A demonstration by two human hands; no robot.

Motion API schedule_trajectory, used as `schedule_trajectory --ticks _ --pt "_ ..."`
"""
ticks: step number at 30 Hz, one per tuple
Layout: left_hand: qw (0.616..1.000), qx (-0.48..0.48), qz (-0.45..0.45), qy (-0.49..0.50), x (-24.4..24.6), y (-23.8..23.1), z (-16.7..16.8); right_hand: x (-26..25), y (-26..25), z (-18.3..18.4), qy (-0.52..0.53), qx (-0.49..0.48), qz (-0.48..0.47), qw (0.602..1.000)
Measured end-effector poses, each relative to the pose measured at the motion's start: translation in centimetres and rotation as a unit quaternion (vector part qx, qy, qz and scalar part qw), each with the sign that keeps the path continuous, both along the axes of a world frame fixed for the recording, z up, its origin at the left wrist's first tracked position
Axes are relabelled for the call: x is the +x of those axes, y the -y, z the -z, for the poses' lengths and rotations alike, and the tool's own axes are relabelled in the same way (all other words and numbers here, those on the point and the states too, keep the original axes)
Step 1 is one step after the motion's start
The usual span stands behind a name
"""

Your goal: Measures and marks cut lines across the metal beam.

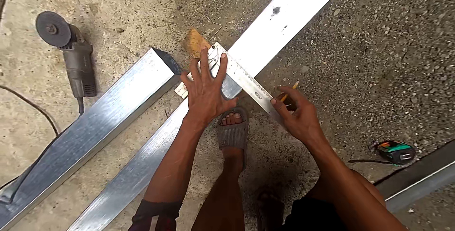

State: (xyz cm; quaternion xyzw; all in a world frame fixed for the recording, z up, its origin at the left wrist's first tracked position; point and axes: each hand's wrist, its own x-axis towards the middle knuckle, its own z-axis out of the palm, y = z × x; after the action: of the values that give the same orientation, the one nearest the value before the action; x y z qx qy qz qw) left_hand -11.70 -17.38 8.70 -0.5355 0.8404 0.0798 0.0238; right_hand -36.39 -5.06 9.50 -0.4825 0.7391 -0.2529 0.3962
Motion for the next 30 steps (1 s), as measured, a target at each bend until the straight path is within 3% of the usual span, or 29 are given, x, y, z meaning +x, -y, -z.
schedule_trajectory --ticks 6,12,18,22,30 --pt "0.999 0.029 -0.009 -0.024 -0.2 -0.2 -0.7 -1.2 1.0 -0.9 0.121 -0.041 0.023 0.991" --pt "0.998 0.037 -0.003 -0.041 -0.2 0.0 -0.6 0.0 3.8 -1.4 0.062 -0.173 0.011 0.983" --pt "0.998 0.038 0.012 -0.042 0.0 0.1 -0.5 1.7 7.6 -1.6 -0.003 -0.23 -0.056 0.971" --pt "0.999 0.026 0.013 -0.042 0.0 0.1 -0.5 3.1 10.4 -1.8 0.009 -0.252 -0.105 0.962" --pt "0.999 0.015 0.01 -0.033 -0.1 0.0 -0.4 4.6 13.7 -1.5 0.017 -0.207 -0.149 0.967"
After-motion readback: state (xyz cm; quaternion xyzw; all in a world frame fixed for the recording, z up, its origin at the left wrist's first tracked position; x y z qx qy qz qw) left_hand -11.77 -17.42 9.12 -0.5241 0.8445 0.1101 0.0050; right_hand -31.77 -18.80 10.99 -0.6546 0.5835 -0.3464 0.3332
